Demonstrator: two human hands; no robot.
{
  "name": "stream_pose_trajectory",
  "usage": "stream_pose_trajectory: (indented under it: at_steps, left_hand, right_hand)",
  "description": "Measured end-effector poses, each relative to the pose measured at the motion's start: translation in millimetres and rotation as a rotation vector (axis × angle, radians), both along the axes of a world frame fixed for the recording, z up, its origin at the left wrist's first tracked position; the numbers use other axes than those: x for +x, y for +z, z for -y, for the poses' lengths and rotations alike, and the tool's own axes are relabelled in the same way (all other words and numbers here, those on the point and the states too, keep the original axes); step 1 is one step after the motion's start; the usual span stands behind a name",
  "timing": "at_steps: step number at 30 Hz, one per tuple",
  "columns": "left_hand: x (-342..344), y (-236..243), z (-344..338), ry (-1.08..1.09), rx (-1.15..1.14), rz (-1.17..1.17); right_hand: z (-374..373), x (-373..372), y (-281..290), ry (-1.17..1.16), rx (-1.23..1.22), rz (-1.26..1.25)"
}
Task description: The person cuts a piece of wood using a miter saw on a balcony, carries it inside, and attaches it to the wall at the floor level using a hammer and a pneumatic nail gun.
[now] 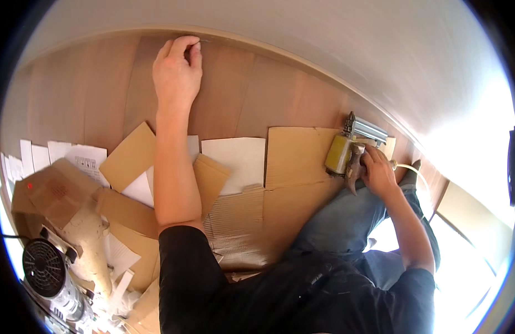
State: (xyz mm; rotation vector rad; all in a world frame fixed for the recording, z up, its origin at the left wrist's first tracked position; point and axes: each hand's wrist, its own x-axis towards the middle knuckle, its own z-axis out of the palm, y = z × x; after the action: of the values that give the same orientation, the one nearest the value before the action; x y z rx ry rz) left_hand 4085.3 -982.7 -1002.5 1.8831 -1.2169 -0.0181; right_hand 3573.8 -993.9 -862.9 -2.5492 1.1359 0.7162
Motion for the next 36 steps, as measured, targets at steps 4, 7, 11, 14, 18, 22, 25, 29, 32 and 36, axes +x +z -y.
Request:
stream_pose_trajectory:
  at_steps: [4,7,11,14,18,22,25,29,32,36]
  left_hand:
    - [9,0,-7,0.009,-0.027,0.008]
    - [5,2,-6,0.016,0.0,-0.026]
    - [5,5,-5,0.0,0.034,-0.046]
    - [-1,10,-2,-0.017,0.027,-0.138]
    - [4,5,-4,-0.013,0.086,-0.088]
    - [2,8,-3,-0.02,0.099,-0.081]
    - [0,9,-1,-0.055,0.109,-0.039]
    - [-1,10,-2,-0.051,0.167,-0.006]
    - [5,8,-7,-0.047,0.153,-0.017]
    - [-1,10,0,-0.081,0.175,0.018]
  right_hand:
    - [-34,35,30,0.036,-0.115,-0.135]
    - [-69,60,24,0.232,0.012,0.059]
    - [-116,112,-14,0.36,0.158,0.176]
    - [-136,132,-43,0.374,0.197,0.253]
    - [-134,131,-40,0.408,0.177,0.279]
    - [-97,94,0,0.336,0.164,0.242]
    - [-67,63,19,0.384,0.102,0.308]
    - [-64,49,15,0.545,0.115,0.266]
    - [-63,51,15,0.536,0.087,0.189]
    - [-30,4,24,0.318,-0.034,0.297]
